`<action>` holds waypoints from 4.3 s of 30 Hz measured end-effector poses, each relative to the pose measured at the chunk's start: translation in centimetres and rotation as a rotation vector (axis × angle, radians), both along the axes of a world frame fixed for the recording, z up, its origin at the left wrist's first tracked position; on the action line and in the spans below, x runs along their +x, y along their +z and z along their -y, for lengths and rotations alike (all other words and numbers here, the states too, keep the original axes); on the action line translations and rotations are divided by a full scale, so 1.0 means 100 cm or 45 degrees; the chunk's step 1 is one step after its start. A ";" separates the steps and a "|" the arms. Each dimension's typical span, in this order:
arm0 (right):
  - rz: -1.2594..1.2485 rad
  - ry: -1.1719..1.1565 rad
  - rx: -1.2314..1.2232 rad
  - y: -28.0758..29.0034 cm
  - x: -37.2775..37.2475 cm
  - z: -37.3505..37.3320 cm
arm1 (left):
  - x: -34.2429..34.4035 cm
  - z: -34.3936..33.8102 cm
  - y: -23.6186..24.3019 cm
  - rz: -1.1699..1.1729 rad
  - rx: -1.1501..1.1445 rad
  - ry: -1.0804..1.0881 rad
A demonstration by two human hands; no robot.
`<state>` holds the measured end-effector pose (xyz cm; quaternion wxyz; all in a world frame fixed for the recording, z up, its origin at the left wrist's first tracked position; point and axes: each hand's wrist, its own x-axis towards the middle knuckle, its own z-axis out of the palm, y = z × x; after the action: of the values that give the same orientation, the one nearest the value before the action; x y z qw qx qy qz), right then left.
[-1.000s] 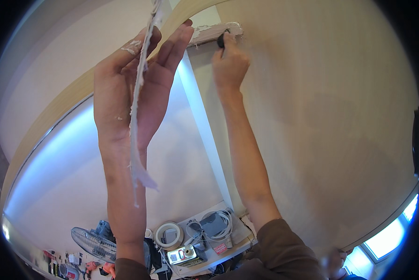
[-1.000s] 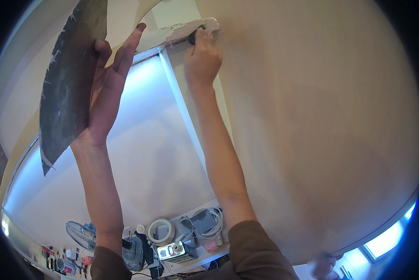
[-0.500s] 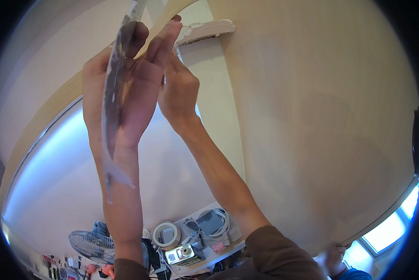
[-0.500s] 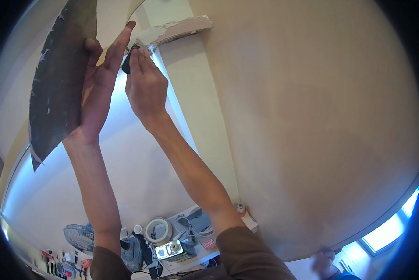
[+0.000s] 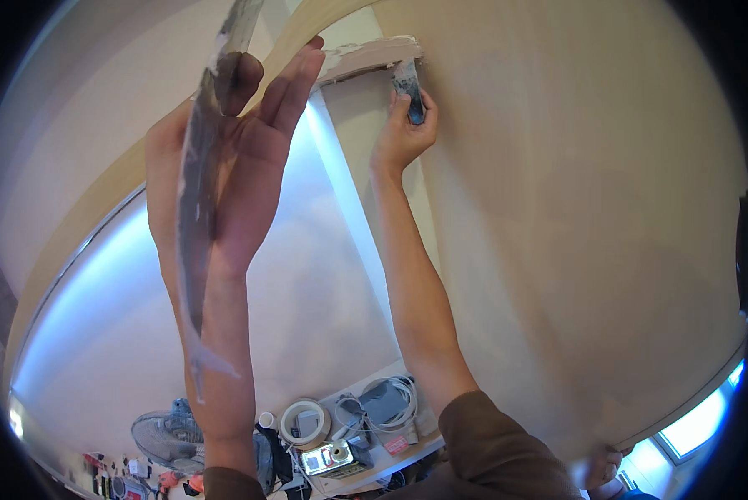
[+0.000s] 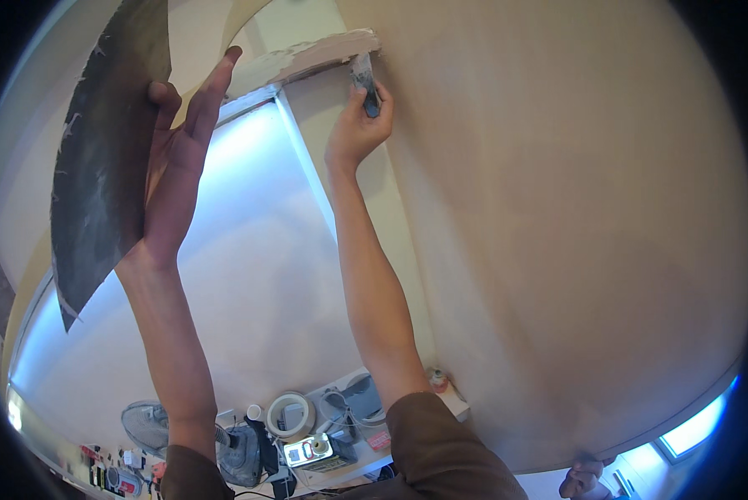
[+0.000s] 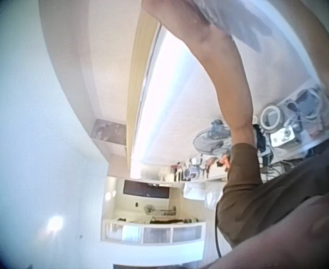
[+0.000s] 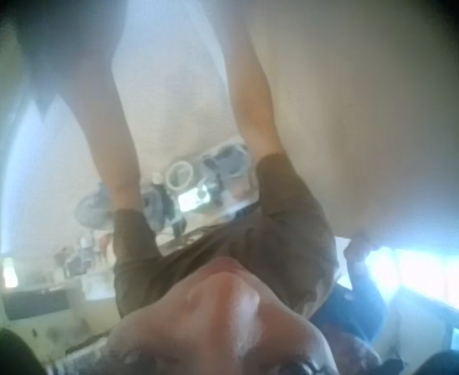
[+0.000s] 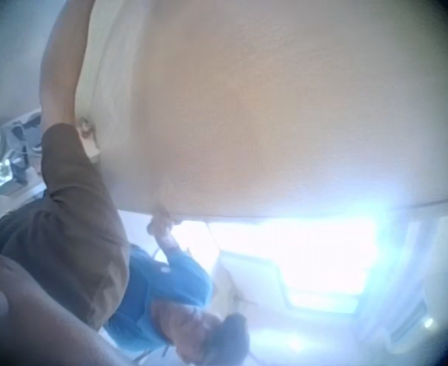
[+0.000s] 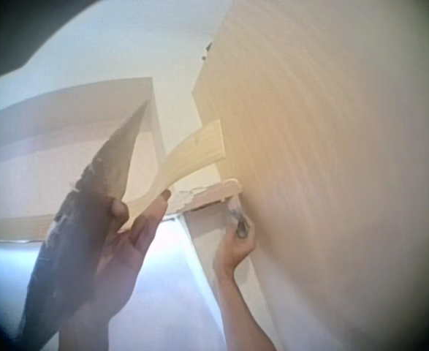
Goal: The person scoops joint compound from a container onto a hawk, then uses a putty knife to apply and smooth the compound along a taped wall seam. The person repeatedly transfers compound from the hawk to the knife and works the material into the joint, scraping excess back onto the hawk.
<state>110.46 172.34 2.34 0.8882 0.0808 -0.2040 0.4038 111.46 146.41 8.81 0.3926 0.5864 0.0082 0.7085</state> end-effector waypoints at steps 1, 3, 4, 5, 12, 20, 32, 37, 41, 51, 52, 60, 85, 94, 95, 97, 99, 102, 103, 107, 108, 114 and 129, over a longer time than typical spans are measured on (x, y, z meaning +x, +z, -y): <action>0.008 -0.021 0.013 0.001 -0.004 0.005 | -0.001 0.000 -0.001 0.006 0.009 0.023; 0.023 -0.066 0.040 0.000 -0.010 0.016 | 0.004 0.003 -0.003 -0.173 0.019 0.414; 0.044 -0.064 0.042 -0.001 -0.011 0.020 | 0.018 0.006 -0.003 -0.362 0.019 0.786; 0.065 -0.063 0.044 -0.002 -0.012 0.023 | 0.022 0.009 -0.002 -0.368 0.021 0.831; 0.160 -0.115 0.034 0.000 -0.038 0.075 | 0.000 0.028 0.006 0.084 -0.016 0.130; 0.144 -0.141 0.168 0.007 -0.068 0.131 | 0.003 0.048 0.014 0.084 0.017 0.198; 0.076 0.126 0.238 -0.006 -0.053 0.152 | 0.003 0.067 0.020 0.059 -0.003 0.063; -0.026 0.689 0.060 -0.040 -0.021 0.149 | -0.002 0.049 0.011 -0.042 -0.074 0.307; 0.156 0.760 0.035 -0.100 0.012 0.162 | 0.019 0.024 0.009 0.056 -0.236 0.451; 0.338 0.894 -0.006 -0.171 0.063 0.125 | 0.019 -0.050 0.025 -0.054 -0.161 0.442; 0.356 0.899 -0.004 -0.180 0.070 0.120 | 0.020 -0.060 0.021 -0.054 -0.169 0.439; 0.389 0.984 -0.031 -0.219 0.084 0.094 | 0.032 -0.096 0.020 -0.127 -0.261 0.410; 0.500 0.822 -0.538 -0.208 0.104 0.125 | -0.040 -0.161 0.065 0.203 -0.316 0.259; 0.445 0.872 -0.373 -0.195 0.129 0.139 | -0.010 -0.099 0.069 0.406 -0.509 -0.159; 0.415 0.896 -0.360 -0.192 0.133 0.148 | -0.006 -0.092 0.069 0.403 -0.484 -0.182; 0.357 0.942 -0.365 -0.185 0.136 0.161 | -0.001 -0.080 0.073 0.410 -0.439 -0.227; 0.299 0.986 -0.402 -0.176 0.134 0.169 | -0.001 -0.072 0.083 0.408 -0.353 -0.122; 0.282 0.985 -0.467 -0.175 0.141 0.178 | -0.013 -0.058 0.090 0.485 -0.390 -0.213; 0.311 0.971 -0.447 -0.175 0.143 0.181 | -0.017 -0.051 0.090 0.514 -0.424 -0.274; 0.410 0.922 -0.333 -0.171 0.154 0.180 | -0.024 -0.037 0.083 0.392 -0.372 -0.418; 0.429 0.907 -0.305 -0.175 0.156 0.182 | -0.022 -0.037 0.080 0.337 -0.332 -0.354; 0.354 1.028 -0.340 -0.196 0.156 0.205 | -0.017 -0.039 0.076 0.379 -0.373 -0.334; 0.338 1.190 -0.437 -0.241 0.189 0.208 | -0.011 -0.024 0.089 0.487 -0.341 -0.537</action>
<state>129.34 151.51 -21.74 0.5798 -0.0356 -0.1880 0.7920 110.37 148.82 17.70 0.5990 0.3744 -0.0943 0.7015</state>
